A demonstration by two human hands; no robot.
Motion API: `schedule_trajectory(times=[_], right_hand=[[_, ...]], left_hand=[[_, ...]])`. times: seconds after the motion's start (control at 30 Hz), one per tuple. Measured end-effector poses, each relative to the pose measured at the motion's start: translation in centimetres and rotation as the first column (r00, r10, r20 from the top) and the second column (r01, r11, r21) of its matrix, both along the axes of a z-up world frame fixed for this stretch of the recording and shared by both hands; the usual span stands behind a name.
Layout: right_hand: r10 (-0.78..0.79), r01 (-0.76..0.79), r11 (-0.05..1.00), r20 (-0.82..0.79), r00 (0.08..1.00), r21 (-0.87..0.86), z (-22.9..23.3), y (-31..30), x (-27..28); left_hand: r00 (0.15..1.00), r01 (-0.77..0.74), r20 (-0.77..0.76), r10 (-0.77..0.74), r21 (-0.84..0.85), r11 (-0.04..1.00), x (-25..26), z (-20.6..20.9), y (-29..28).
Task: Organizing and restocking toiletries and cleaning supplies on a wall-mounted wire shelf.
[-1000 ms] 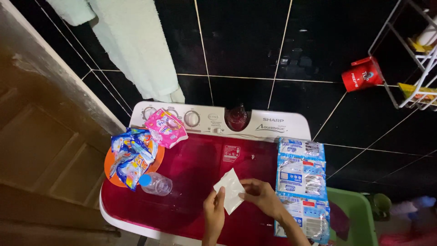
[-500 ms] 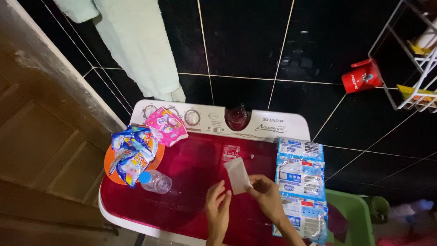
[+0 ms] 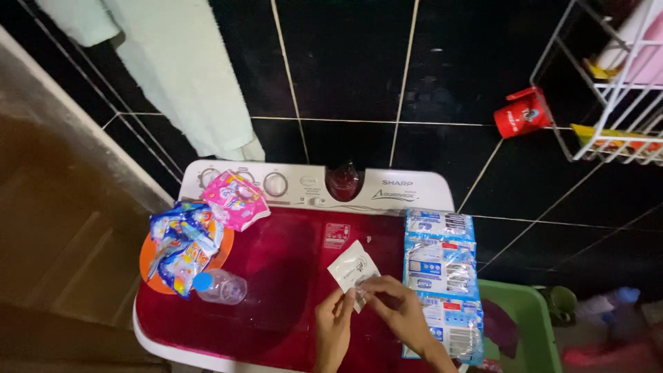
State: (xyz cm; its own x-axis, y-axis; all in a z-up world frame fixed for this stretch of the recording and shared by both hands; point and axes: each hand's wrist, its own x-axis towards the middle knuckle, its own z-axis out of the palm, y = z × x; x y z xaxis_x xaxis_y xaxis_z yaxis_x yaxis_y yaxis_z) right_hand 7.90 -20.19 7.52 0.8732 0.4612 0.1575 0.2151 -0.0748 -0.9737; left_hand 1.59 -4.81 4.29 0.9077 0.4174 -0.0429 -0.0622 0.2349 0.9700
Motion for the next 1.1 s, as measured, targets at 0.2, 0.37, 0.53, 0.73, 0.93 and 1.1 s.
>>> schedule_trajectory(times=[0.2, 0.37, 0.53, 0.73, 0.93, 1.1], right_hand=[[-0.290, 0.282, 0.933, 0.004, 0.957, 0.223, -1.1, -3.1, 1.4], [-0.263, 0.363, 0.895, -0.348, 0.900, 0.260, -0.8, -6.7, 2.4], [-0.289, 0.393, 0.859, -0.322, 0.902, 0.329, -2.7, -10.4, 2.7], [-0.347, 0.465, 0.833, -0.373, 0.861, 0.299, -0.9, -14.2, 3.5], [-0.388, 0.484, 0.811, -0.316, 0.866, 0.328, 2.6, -18.0, 4.5], [-0.531, 0.564, 0.784, -0.190, 0.826, 0.259, 5.0, -21.5, 5.5]], left_hand=[[0.997, 0.077, -0.020, -0.077, 0.018, 0.997, 1.2, 1.8, -2.3], [0.990, 0.117, -0.067, -0.121, -0.051, 0.992, 3.1, 0.3, -4.5], [0.973, 0.213, -0.067, -0.219, -0.079, 0.974, 4.6, 0.9, -7.5], [0.942, 0.313, -0.107, -0.318, -0.055, 0.948, 6.9, 2.9, -11.2], [0.891, 0.437, -0.160, -0.424, 0.056, 0.898, 9.9, 6.5, -15.1], [0.851, 0.525, -0.054, -0.523, 0.085, 0.847, 11.6, 10.4, -18.4]])
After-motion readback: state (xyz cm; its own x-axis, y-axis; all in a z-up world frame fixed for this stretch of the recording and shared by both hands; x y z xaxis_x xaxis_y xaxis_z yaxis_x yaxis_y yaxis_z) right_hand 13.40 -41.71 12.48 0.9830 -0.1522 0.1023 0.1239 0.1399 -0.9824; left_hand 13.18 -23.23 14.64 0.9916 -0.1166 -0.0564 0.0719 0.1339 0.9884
